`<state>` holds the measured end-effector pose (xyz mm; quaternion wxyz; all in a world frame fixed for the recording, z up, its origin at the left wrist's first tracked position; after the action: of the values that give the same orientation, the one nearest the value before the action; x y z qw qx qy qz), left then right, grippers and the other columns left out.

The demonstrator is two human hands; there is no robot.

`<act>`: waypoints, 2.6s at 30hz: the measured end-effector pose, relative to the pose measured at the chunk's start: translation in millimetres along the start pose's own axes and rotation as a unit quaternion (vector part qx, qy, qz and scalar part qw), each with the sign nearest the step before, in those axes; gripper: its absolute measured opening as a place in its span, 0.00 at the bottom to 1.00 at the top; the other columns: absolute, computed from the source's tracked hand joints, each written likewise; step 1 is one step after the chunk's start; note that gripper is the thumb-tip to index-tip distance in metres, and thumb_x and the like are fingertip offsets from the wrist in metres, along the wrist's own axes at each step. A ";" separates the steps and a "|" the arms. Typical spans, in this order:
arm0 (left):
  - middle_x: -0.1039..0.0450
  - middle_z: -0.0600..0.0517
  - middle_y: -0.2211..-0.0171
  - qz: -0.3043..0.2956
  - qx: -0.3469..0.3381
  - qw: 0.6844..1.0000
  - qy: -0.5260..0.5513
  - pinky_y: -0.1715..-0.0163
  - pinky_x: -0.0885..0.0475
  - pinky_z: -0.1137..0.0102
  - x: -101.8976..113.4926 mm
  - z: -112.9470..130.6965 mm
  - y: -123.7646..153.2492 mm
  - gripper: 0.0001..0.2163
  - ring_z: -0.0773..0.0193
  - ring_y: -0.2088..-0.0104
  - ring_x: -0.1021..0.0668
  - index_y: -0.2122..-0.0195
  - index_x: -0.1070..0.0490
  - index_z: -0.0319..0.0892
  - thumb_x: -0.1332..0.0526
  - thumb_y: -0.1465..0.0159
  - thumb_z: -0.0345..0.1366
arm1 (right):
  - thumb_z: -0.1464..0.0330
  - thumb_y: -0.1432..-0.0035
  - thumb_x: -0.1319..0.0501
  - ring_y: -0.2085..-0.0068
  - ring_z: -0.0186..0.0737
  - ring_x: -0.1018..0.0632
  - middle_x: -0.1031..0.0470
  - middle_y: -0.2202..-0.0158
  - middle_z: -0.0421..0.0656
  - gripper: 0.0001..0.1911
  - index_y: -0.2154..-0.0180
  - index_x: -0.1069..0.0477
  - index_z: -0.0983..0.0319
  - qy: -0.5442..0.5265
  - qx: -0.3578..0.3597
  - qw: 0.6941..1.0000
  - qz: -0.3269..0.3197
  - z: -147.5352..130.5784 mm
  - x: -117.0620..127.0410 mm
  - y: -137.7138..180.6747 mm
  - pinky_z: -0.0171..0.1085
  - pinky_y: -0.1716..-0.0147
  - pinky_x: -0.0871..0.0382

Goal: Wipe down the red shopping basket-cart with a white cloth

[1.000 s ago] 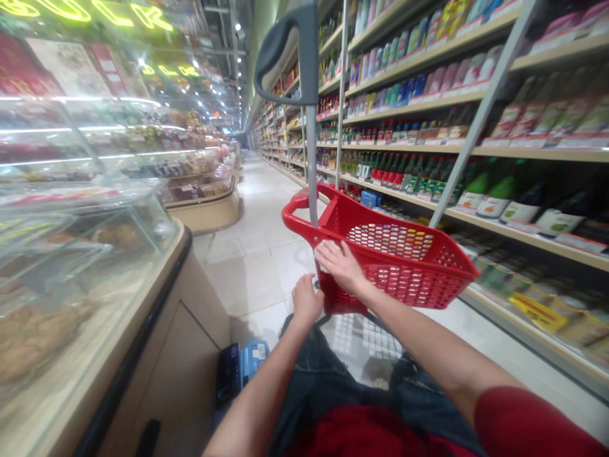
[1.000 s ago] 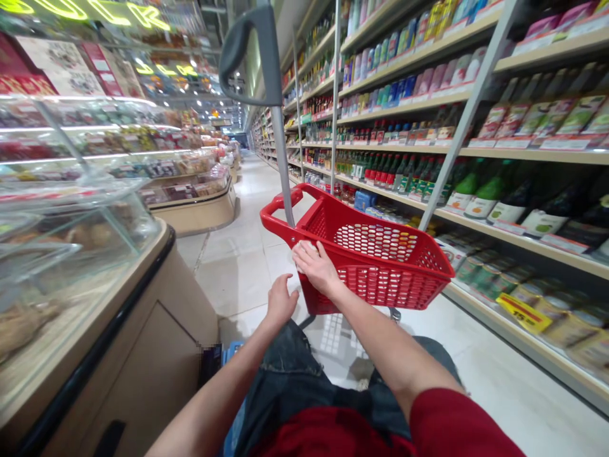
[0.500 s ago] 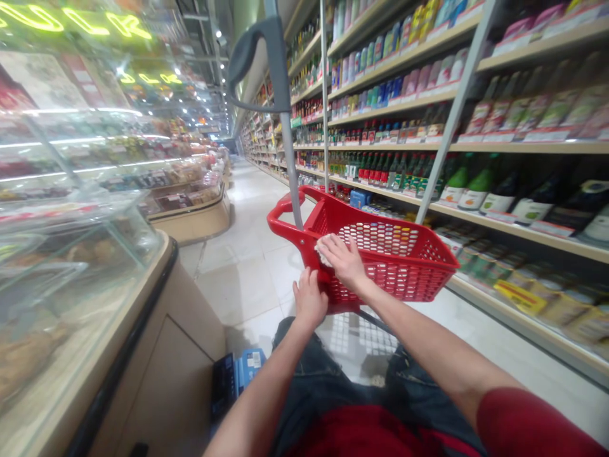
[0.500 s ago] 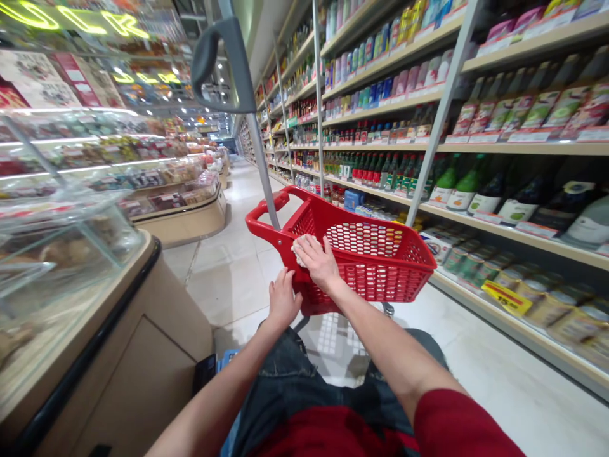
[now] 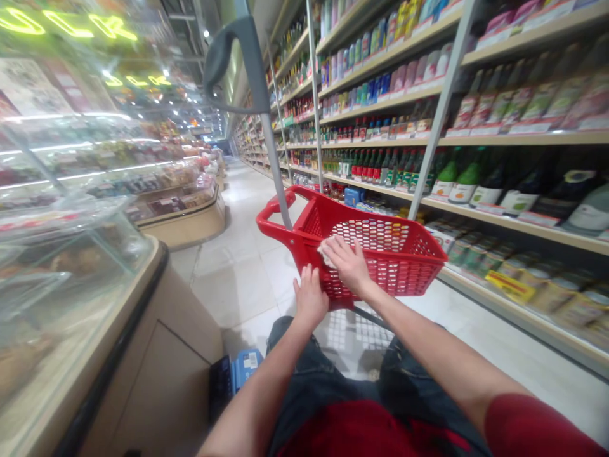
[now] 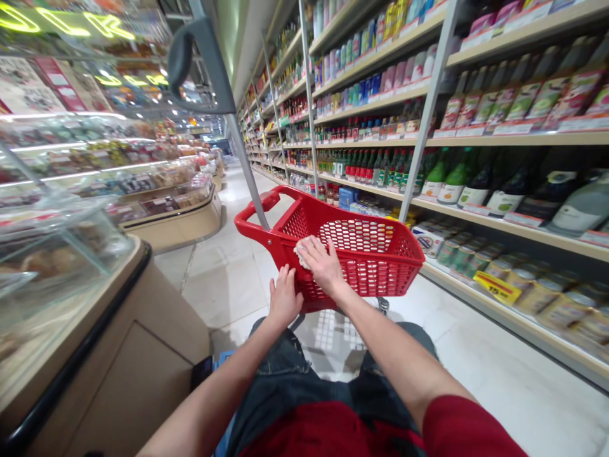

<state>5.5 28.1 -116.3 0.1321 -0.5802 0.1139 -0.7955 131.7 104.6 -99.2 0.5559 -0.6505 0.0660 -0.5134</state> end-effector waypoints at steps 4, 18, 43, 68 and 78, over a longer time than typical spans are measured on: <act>0.53 0.42 0.37 -0.001 -0.022 1.000 -0.014 0.39 0.54 0.51 4.0 14.3 -3.9 0.30 0.57 0.36 0.51 0.41 0.49 0.35 0.48 0.48 0.26 | 0.74 0.38 0.54 0.38 0.44 0.44 0.39 0.42 0.44 0.21 0.44 0.41 0.59 0.009 -0.012 0.999 -0.036 11.0 -3.2 2.9 0.56 0.41 0.59; 0.54 0.42 0.36 -0.034 -0.078 0.994 -0.064 0.40 0.54 0.51 -6.2 37.5 -5.6 0.30 0.56 0.36 0.51 0.40 0.50 0.35 0.48 0.46 0.28 | 0.70 0.37 0.52 0.38 0.44 0.44 0.38 0.42 0.46 0.21 0.42 0.43 0.58 0.015 -0.069 0.997 -0.028 29.7 17.0 38.0 0.57 0.41 0.60; 0.55 0.43 0.36 -0.057 -0.199 0.973 -0.100 0.40 0.58 0.50 -32.6 94.0 -16.1 0.30 0.56 0.36 0.53 0.39 0.54 0.36 0.50 0.44 0.29 | 0.74 0.40 0.52 0.40 0.44 0.41 0.34 0.44 0.47 0.21 0.46 0.37 0.59 0.051 -0.117 0.990 -0.057 69.2 9.3 112.6 0.55 0.42 0.58; 0.54 0.41 0.36 -0.075 -0.277 0.953 -0.100 0.40 0.58 0.50 -44.2 144.2 -20.4 0.29 0.54 0.36 0.52 0.39 0.51 0.35 0.50 0.44 0.29 | 0.72 0.40 0.51 0.41 0.43 0.38 0.33 0.46 0.45 0.20 0.47 0.36 0.57 0.073 -0.154 0.984 -0.053 103.0 30.6 159.2 0.54 0.43 0.55; 0.56 0.42 0.36 -0.086 -0.296 0.946 -0.103 0.40 0.59 0.49 -47.1 163.3 -21.1 0.30 0.55 0.36 0.52 0.39 0.51 0.34 0.50 0.44 0.30 | 0.78 0.43 0.52 0.40 0.45 0.42 0.35 0.44 0.46 0.24 0.46 0.38 0.60 0.093 -0.210 0.972 -0.038 133.4 38.6 162.6 0.54 0.44 0.55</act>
<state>173.3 59.5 -102.2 -0.1036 -0.6798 0.2801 -0.6698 327.3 106.0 -185.5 0.3784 -0.7039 0.1996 -0.5670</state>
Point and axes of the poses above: each hand's wrist, its own y-axis away from the middle knuckle, its own x-axis out of the back of the hand, z = x × y, the point moved 1 cm from there along -y, towards the middle knuckle
